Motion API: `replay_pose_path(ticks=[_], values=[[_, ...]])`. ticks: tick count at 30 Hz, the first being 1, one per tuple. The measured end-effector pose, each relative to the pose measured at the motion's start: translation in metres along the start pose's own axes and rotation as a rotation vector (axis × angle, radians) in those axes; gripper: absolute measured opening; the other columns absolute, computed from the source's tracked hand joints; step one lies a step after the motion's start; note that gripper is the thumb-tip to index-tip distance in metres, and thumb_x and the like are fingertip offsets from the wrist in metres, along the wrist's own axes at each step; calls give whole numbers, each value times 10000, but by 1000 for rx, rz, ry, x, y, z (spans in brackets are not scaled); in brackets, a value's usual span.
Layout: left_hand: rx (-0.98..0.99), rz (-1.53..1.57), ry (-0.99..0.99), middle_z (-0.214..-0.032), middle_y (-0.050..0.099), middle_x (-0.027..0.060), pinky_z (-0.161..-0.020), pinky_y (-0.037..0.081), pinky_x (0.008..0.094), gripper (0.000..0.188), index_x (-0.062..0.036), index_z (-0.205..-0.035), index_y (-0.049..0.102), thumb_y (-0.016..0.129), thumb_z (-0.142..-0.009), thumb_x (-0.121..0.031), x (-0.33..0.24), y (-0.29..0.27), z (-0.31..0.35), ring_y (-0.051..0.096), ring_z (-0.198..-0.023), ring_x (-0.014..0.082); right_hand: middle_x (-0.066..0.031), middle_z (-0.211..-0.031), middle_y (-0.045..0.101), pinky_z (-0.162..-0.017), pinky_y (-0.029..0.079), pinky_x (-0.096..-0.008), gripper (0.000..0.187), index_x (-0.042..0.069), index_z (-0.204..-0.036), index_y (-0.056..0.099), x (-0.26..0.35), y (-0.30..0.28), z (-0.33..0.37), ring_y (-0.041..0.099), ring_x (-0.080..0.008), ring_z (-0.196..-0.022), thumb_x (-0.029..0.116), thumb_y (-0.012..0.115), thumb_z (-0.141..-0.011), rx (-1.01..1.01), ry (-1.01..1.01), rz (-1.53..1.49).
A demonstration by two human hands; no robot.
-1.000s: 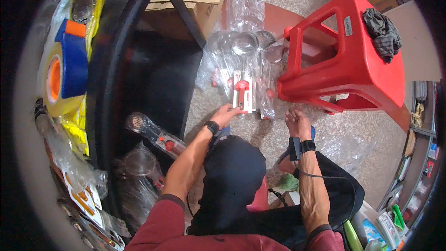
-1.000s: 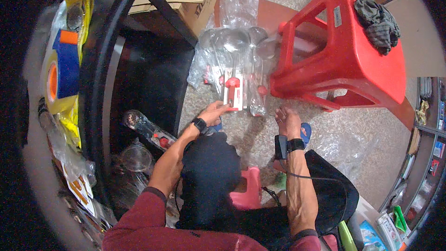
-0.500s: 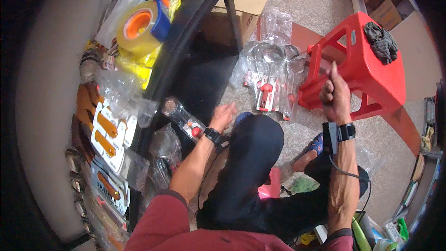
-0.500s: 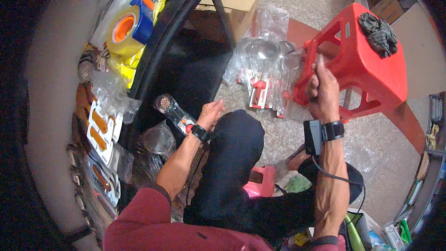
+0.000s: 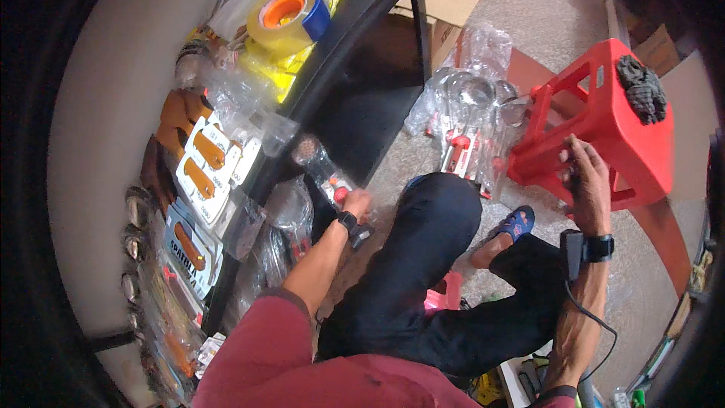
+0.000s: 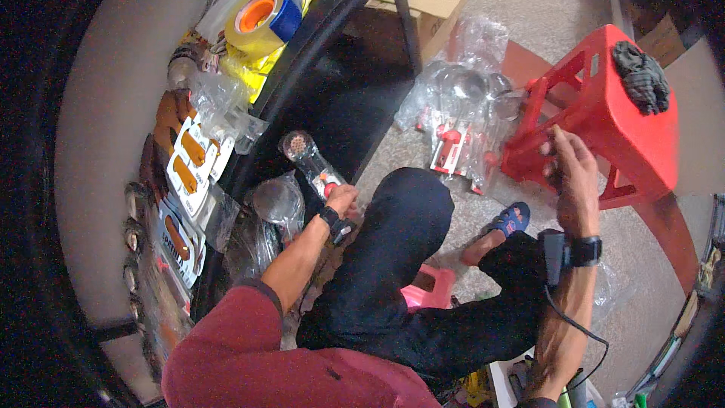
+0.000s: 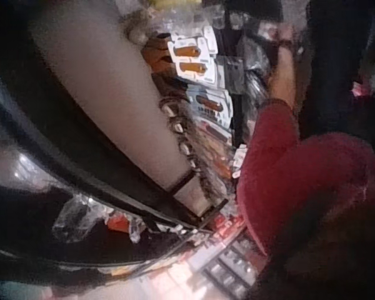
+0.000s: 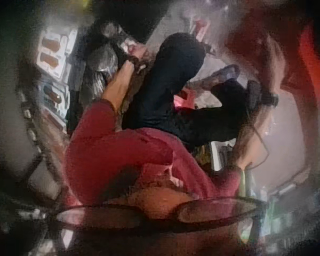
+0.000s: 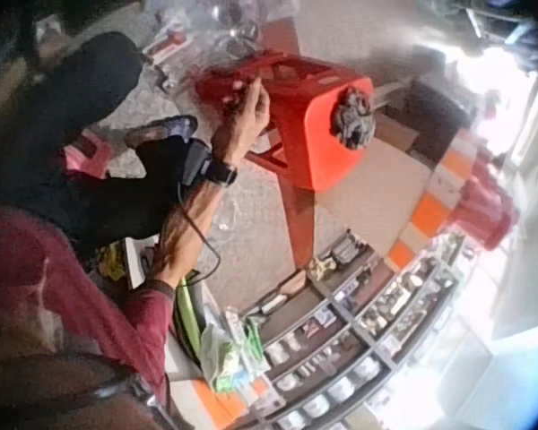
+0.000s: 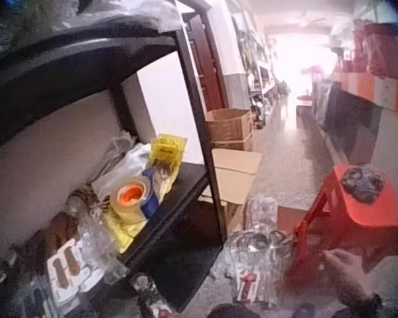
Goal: Wiping and inspecting metal skimmers with a cloth in a storage room.
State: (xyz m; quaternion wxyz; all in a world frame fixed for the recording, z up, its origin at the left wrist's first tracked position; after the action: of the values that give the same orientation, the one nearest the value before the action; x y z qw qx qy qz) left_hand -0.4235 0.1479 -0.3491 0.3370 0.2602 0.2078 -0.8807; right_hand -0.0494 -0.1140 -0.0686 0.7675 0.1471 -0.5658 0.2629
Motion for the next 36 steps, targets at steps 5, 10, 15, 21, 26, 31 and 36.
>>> replay_pose_path(ticks=[5,10,15,21,26,31,36], values=[[-416,16,-207,-857,679,156,-525,529,371,355,24,-937,648,695,-823,-309,131,-49,-58,687,-690,241,30,-890,615,-594,397,-172,284,68,-1189,639,14,5,-7,515,-27,-691,274,584,-1001,56,-93,-107],[-702,-49,-251,-1021,704,193,-763,555,379,640,153,-1104,636,811,-741,-345,189,-59,-67,705,-866,234,48,-883,602,-557,379,-177,277,75,-1179,638,6,17,-11,489,-22,-647,279,579,-1001,86,-44,-70],[-799,-280,-325,-1072,712,124,-829,518,376,666,3,-1070,704,786,-693,-539,151,-28,-61,675,-957,231,44,-886,599,-507,355,-180,273,67,-1183,627,5,19,-8,471,-15,-618,263,566,-1003,55,-28,49],[-805,217,-256,-861,697,85,-631,500,346,475,-24,-910,697,829,-722,-440,196,-38,-95,649,-690,197,25,-892,584,-592,363,-176,299,53,-1233,617,2,33,-10,462,-17,-669,241,556,-1009,81,-69,136],[-475,534,-197,-828,672,62,-552,463,317,428,-31,-909,675,822,-768,-408,84,-1,-15,612,-626,161,27,-944,585,-631,352,-169,314,68,-1265,610,-5,31,-12,451,-32,-696,247,563,-1011,178,-14,263],[-342,579,-96,-972,655,49,-627,509,304,576,-50,-1111,619,759,-819,-526,72,-21,-1,639,-755,150,35,-914,585,-577,339,-177,298,67,-1219,620,4,46,-7,452,-26,-664,271,562,-1010,135,-31,299],[-73,889,-3,-1136,619,55,-766,543,391,366,-102,-1200,579,687,-937,-332,69,-28,7,631,-1025,207,39,-916,586,-521,313,-181,309,60,-1194,622,1,43,-5,465,-22,-661,299,565,-1006,136,-70,313]])
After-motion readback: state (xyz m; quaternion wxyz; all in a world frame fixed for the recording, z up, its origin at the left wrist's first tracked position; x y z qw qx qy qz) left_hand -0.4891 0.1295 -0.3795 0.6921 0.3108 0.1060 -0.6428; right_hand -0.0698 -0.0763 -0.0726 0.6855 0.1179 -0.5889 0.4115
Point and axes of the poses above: each hand's wrist, its own z-axis away from the middle knuckle, its own y-axis out of the palm, x = y × z, the point moved 2 cm from there along -z, towards the middle knuckle
